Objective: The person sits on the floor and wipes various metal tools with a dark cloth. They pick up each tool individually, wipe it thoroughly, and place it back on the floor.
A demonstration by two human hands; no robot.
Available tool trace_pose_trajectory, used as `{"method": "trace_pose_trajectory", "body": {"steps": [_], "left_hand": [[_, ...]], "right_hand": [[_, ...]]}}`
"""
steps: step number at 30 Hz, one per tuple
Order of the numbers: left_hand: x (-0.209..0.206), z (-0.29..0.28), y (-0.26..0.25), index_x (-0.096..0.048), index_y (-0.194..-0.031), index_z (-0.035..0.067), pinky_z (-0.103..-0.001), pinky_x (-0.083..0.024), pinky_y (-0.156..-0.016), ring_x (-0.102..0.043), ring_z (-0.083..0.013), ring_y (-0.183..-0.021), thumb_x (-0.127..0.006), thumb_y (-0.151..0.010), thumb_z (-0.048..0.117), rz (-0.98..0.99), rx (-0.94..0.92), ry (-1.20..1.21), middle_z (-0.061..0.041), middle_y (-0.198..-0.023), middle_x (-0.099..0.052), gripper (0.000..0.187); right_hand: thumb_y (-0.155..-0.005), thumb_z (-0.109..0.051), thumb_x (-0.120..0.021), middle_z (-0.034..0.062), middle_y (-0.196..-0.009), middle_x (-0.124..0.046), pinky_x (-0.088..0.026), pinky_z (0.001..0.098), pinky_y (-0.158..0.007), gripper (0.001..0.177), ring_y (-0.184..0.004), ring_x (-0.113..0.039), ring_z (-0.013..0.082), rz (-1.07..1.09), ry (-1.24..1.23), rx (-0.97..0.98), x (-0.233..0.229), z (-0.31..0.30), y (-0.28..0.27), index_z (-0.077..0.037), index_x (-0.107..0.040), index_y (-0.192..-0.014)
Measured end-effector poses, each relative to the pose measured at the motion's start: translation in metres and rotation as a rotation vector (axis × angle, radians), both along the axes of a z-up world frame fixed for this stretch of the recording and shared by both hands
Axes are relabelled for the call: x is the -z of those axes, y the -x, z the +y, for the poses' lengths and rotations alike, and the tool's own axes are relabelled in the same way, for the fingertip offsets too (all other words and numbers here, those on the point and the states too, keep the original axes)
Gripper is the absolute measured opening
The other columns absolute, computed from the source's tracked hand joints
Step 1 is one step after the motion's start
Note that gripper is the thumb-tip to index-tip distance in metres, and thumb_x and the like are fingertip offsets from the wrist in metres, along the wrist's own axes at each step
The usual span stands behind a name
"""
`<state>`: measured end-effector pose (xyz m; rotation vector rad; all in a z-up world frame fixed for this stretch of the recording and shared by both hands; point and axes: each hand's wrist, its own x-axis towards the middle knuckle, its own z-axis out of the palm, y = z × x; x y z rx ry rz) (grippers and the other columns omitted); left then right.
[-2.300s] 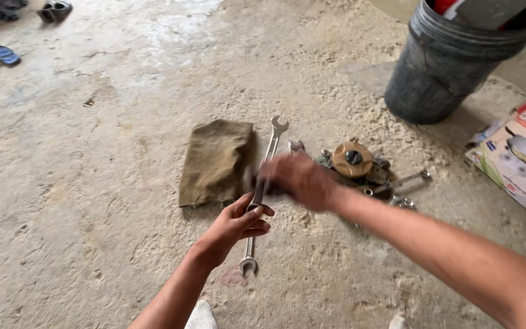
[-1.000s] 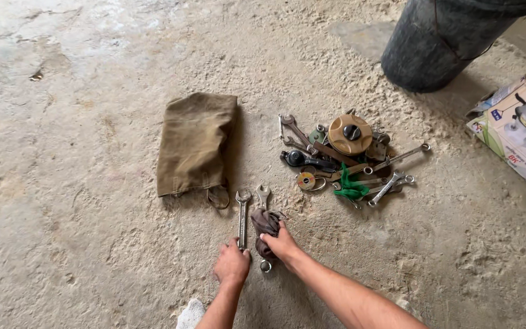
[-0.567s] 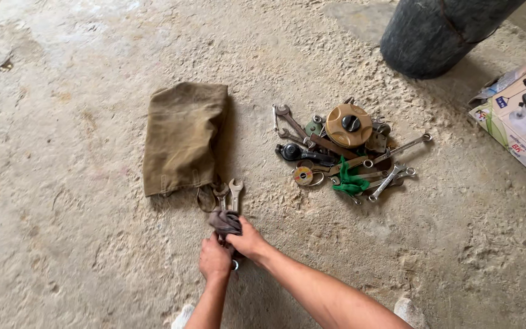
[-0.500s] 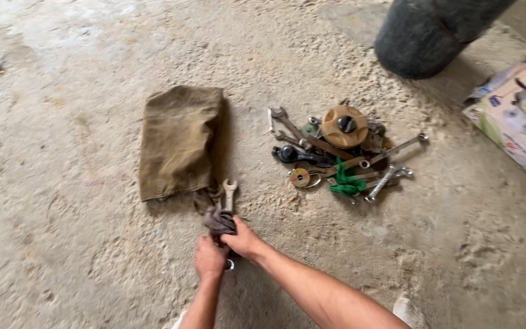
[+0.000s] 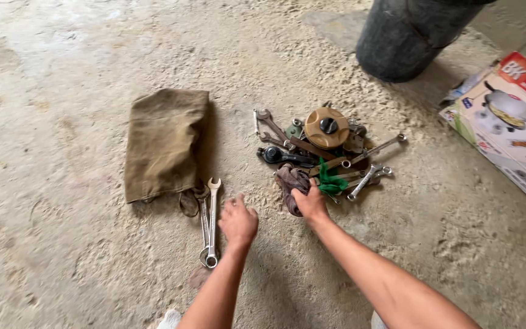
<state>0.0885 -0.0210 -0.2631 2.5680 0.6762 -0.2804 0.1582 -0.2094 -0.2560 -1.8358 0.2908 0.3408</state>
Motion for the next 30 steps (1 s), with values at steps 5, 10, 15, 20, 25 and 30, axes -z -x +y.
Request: {"method": "trace_pose_trajectory", "body": {"steps": [5, 10, 15, 20, 25, 30], "left_hand": [[0.014, 0.065, -0.011, -0.033, -0.158, 0.017, -0.057, -0.038, -0.109, -0.039, -0.0371, -0.141, -0.051, -0.101, 0.030, -0.108, 0.015, -0.212, -0.019, -0.159, -0.035, 0.060], [0.038, 0.145, -0.028, -0.033, -0.159, 0.027, -0.062, -0.026, -0.119, -0.026, -0.0340, -0.154, -0.045, -0.102, 0.035, -0.088, 0.088, -0.153, -0.006, -0.165, -0.032, 0.059], [0.043, 0.217, -0.049, -0.022, -0.163, 0.027, -0.066, -0.004, -0.121, -0.009, -0.0362, -0.156, -0.032, -0.104, 0.048, 0.378, 0.057, -0.243, -0.007, -0.171, -0.014, 0.063], [0.035, 0.273, -0.028, -0.024, -0.160, 0.017, -0.068, -0.002, -0.119, -0.006, -0.0450, -0.155, -0.033, -0.103, 0.054, 0.388, -0.073, -0.354, -0.014, -0.170, -0.012, 0.068], [0.045, 0.225, 0.008, -0.051, -0.148, 0.011, -0.065, -0.028, -0.120, -0.037, -0.0459, -0.144, -0.057, -0.096, 0.018, -0.363, 0.202, -0.572, -0.029, -0.146, -0.047, 0.053], [0.039, 0.133, 0.021, -0.060, -0.141, 0.020, -0.052, -0.043, -0.109, -0.047, -0.0360, -0.132, -0.055, -0.097, 0.012, -0.088, 0.310, -0.206, -0.021, -0.137, -0.053, 0.045]], "right_hand": [[-0.078, -0.023, -0.068, 0.0172, -0.112, -0.070, -0.058, 0.0422, -0.086, 0.060, -0.098, -0.069, 0.0287, -0.019, -0.044, -0.281, 0.000, 0.030, 0.000, -0.013, -0.052, -0.135], [-0.080, -0.028, -0.071, 0.0188, -0.118, -0.074, -0.055, 0.0412, -0.096, 0.060, -0.109, -0.072, 0.0315, -0.129, 0.121, -0.342, 0.026, 0.125, 0.007, -0.009, -0.055, -0.135], [-0.082, -0.027, -0.071, 0.0154, -0.114, -0.074, -0.057, 0.0419, -0.094, 0.055, -0.105, -0.072, 0.0299, -0.046, 0.225, -0.375, 0.036, 0.167, 0.004, -0.011, -0.055, -0.132], [-0.085, -0.024, -0.068, 0.0121, -0.113, -0.068, -0.060, 0.0437, -0.085, 0.051, -0.098, -0.072, 0.0273, 0.041, 0.354, -0.321, 0.037, 0.169, 0.008, -0.009, -0.050, -0.129], [-0.085, -0.025, -0.072, 0.0151, -0.115, -0.061, -0.056, 0.0475, -0.088, 0.055, -0.107, -0.063, 0.0288, -0.163, 0.487, -0.278, 0.026, 0.156, 0.004, -0.006, -0.047, -0.130], [-0.085, -0.027, -0.070, 0.0129, -0.115, -0.059, -0.059, 0.0468, -0.088, 0.059, -0.106, -0.064, 0.0277, -0.124, 0.487, -0.266, 0.014, 0.115, 0.005, -0.006, -0.045, -0.134]]}}
